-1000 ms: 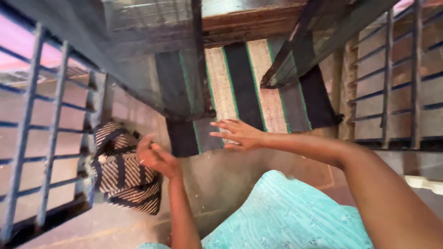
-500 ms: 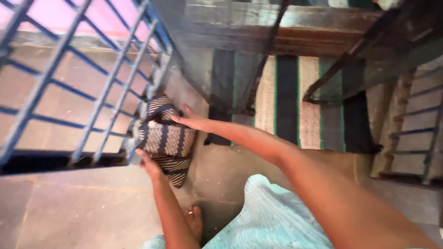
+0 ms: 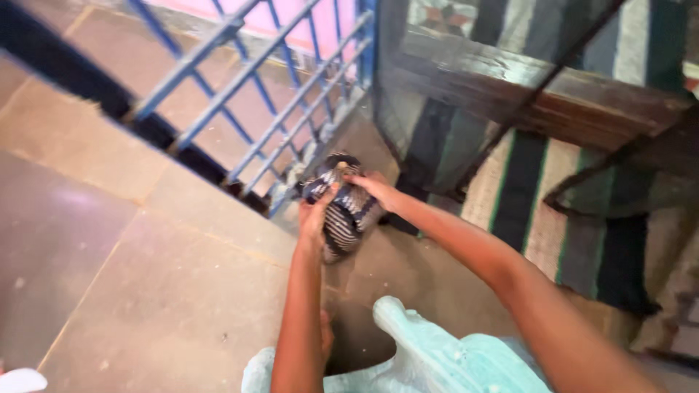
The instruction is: The person unfolds and spreads two different floor mats onto the floor by a doorway, smoothing them out by hand to ensure they are flat.
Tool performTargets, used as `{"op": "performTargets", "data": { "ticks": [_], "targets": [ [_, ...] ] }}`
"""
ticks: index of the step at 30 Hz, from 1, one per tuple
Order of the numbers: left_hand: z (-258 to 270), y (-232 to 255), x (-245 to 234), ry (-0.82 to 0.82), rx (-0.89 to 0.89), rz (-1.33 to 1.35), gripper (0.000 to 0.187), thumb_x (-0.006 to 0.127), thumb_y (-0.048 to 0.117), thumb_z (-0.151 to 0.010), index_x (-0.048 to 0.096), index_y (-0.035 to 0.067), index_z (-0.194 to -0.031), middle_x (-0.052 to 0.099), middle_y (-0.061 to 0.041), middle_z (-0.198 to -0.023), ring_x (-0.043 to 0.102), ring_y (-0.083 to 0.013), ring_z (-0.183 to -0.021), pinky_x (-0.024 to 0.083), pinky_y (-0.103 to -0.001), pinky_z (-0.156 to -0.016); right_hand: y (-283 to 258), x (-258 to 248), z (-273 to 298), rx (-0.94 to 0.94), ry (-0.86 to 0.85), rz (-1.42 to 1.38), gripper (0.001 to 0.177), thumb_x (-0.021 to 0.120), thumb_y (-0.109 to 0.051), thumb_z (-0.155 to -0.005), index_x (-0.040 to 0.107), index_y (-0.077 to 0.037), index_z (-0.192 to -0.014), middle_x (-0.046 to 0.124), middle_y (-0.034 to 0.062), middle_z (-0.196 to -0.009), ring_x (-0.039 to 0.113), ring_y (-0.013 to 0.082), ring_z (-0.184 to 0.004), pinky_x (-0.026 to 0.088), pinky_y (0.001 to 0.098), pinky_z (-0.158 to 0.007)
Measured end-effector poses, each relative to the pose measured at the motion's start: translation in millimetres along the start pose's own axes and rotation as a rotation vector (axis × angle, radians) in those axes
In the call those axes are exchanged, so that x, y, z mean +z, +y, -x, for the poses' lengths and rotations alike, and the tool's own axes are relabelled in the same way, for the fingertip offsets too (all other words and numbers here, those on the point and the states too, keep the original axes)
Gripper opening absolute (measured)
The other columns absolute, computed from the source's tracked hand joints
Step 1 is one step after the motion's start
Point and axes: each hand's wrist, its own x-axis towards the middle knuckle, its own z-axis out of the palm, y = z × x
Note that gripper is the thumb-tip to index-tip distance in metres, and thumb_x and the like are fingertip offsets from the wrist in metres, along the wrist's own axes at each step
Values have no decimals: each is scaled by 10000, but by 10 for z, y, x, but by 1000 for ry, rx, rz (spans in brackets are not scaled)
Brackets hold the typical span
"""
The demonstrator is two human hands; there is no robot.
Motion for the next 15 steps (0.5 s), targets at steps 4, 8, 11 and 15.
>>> {"op": "performTargets", "data": {
  "ticks": [4, 8, 11, 15],
  "targets": [
    [379, 569, -99, -67, 68, -2, 507, 879, 203, -765, 701, 32, -1208, 765, -59, -1063, 717, -185, -919, 571, -318, -819, -206, 313, 218, -3, -183, -483, 397, 673, -292, -913, 715, -27, -1206, 740, 103, -1149, 724, 206, -990, 585, 371, -897],
    [734, 1357, -243, -43, 104, -56, 490, 861, 195, -756, 696, 8, -1178, 778, -99, -1027, 750, -195, -861, 611, -332, -780, -877, 792, 710, -4, -140, -520, 313, 691, -271, -957, 723, -9, -1123, 747, 136, -1081, 703, 256, -901, 564, 404, -805],
    [1034, 1804, -449, -43, 143, -73, 496, 864, 191, -750, 693, -23, -1163, 780, -126, -999, 756, -209, -827, 632, -351, -742, -1223, 1239, 1014, -42, -221, -628, 306, 674, -259, -937, 693, -60, -1168, 746, 80, -1086, 724, 216, -961, 600, 381, -861],
    [1261, 2180, -788, -9, 202, -248, 522, 888, 259, -709, 722, 13, -1139, 789, -111, -991, 755, -194, -839, 631, -343, -772, -1335, 1799, 1348, 11, -322, -752, 381, 643, -339, -962, 651, -85, -1246, 725, 67, -1150, 703, 217, -1049, 577, 394, -942]
  ]
}}
